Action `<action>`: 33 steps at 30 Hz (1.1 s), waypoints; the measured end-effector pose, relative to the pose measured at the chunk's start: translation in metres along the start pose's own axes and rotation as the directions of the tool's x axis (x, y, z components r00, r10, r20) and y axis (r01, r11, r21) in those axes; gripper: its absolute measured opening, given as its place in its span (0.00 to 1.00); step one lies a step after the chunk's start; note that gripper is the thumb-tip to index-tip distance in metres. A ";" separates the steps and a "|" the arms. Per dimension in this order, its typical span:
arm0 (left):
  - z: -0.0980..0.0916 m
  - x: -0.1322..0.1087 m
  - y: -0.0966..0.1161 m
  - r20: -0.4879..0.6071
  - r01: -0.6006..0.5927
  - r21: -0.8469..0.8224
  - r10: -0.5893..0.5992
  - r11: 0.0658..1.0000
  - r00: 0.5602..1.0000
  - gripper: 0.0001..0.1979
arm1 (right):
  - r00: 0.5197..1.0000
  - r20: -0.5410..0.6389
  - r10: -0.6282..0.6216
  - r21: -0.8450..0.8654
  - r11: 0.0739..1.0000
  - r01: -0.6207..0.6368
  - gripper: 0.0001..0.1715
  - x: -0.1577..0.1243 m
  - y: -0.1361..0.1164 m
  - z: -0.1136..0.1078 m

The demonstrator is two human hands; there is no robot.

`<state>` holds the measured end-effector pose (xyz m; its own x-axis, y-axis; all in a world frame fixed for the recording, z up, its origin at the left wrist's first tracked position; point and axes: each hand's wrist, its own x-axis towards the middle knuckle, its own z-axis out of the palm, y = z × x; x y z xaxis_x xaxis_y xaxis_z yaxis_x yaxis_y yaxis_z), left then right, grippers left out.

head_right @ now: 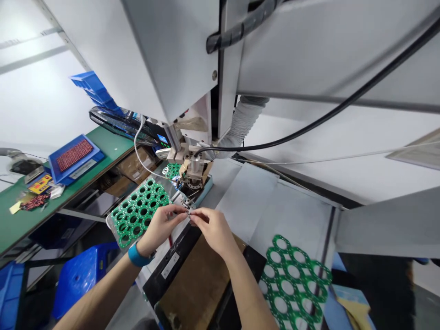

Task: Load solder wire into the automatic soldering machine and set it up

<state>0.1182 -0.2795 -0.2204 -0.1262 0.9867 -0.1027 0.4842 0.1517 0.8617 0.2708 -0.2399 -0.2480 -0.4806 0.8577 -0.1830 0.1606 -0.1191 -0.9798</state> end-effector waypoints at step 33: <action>0.009 0.066 -0.028 -0.178 0.045 0.613 0.082 0.788 0.981 0.12 | 0.882 -0.347 -0.319 -0.536 0.839 0.092 0.10 0.068 0.051 0.000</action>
<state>0.1043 -0.2176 -0.2562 -0.2380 0.9696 0.0578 0.9071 0.2006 0.3699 0.2464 -0.1881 -0.3101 -0.1763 0.9680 0.1785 0.5529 0.2474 -0.7956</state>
